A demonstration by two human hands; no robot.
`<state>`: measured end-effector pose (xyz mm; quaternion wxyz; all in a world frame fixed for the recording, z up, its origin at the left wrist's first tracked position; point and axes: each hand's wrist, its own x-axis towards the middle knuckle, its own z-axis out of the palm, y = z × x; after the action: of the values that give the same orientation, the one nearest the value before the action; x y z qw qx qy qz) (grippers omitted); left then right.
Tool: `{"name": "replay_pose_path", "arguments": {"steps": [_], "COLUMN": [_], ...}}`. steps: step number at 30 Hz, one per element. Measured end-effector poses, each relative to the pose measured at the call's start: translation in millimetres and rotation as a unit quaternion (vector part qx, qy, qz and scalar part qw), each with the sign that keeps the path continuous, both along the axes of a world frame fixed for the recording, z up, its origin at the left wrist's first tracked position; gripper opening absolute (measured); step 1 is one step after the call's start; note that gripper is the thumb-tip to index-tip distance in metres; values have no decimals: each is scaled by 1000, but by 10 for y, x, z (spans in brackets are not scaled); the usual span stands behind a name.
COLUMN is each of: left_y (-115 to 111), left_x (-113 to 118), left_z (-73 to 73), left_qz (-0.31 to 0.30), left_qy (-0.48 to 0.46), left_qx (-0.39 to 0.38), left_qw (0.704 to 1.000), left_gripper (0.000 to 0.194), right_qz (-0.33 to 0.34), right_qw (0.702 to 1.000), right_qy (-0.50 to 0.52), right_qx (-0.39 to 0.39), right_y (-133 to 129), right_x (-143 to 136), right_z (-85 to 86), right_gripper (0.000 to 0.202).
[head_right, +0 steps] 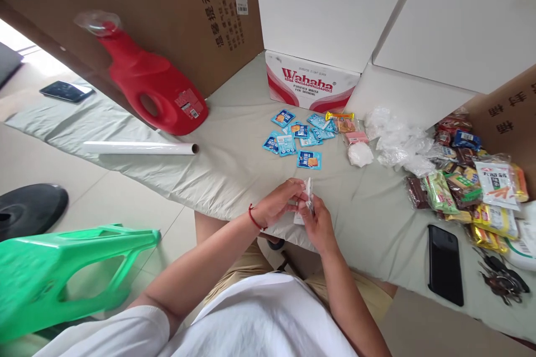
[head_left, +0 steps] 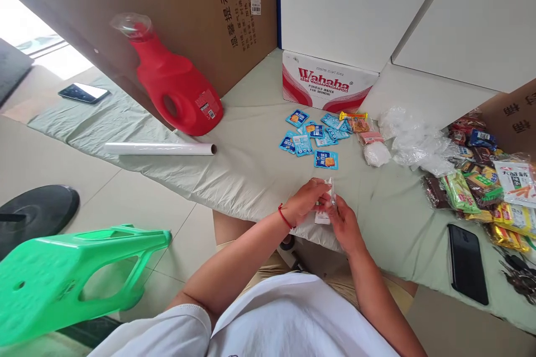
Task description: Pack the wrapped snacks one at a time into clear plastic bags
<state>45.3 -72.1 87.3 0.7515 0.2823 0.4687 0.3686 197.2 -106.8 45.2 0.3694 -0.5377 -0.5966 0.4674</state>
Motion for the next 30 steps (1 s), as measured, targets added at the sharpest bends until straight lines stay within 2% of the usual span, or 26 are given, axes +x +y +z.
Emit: {"name": "replay_pose_path", "arguments": {"steps": [3, 5, 7, 8, 10, 12, 13, 15, 17, 19, 21, 24, 26, 29, 30], "left_y": [-41, -53, -60, -65, -83, -112, -127, -153, -171, -180, -174, -137, -115, -149, -184], "left_x": [7, -28, -79, -99, -108, -64, -26, 65, 147, 198, 190, 6, -249, -751, -914], "left_z": [17, -20, -77, -106, -164, -220, -246, -295, -328, -340, -333, -324, -348, -443, -485], "left_qz": [5, 81, 181, 204, 167, 104, 95, 122, 134, 106, 79, 84, 97, 141, 161], "left_qy": [-49, -15, 70, 103, 94, 17, -14, -33, -28, -28, 2, 119, 209, 358, 410], "left_qx": [9, 29, 37, 33, 14, 18, 29, 49, 56, 62, 89, 141, 172, 201, 200], "left_qw": [999, 996, 980, 973, 981, 994, 995, 991, 989, 992, 993, 979, 958, 901, 875], "left_gripper": [42, 35, 31, 32, 39, 46, 48, 48, 45, 40, 32, 21, 20, 21, 21], "right_qz": [-60, -106, -153, -172, -180, -135, -99, -32, -1, 2, -18, -113, -209, -378, -429], "right_qw": [993, 976, 955, 947, 943, 962, 977, 998, 999, 998, 999, 991, 975, 919, 886], "right_qy": [80, 161, 224, 242, 248, 206, 163, 50, -42, -62, -30, -12, -44, -93, -127], "right_qx": [-59, -96, -119, -126, -130, -117, -98, -39, 12, 14, -22, -70, -66, 60, 126], "right_y": [-2, 13, 27, 30, 22, -1, -15, -41, -60, -72, -74, -13, 108, 412, 530], "right_x": [-2, 13, 32, 40, 46, 42, 40, 45, 72, 139, 282, 738, 1243, 2229, 2576], "right_z": [-49, -114, -172, -193, -217, -214, -204, -170, -134, -111, -103, -73, 6, 258, 371], "right_gripper": [43, 41, 40, 41, 43, 43, 42, 41, 39, 37, 36, 39, 45, 53, 54]}}
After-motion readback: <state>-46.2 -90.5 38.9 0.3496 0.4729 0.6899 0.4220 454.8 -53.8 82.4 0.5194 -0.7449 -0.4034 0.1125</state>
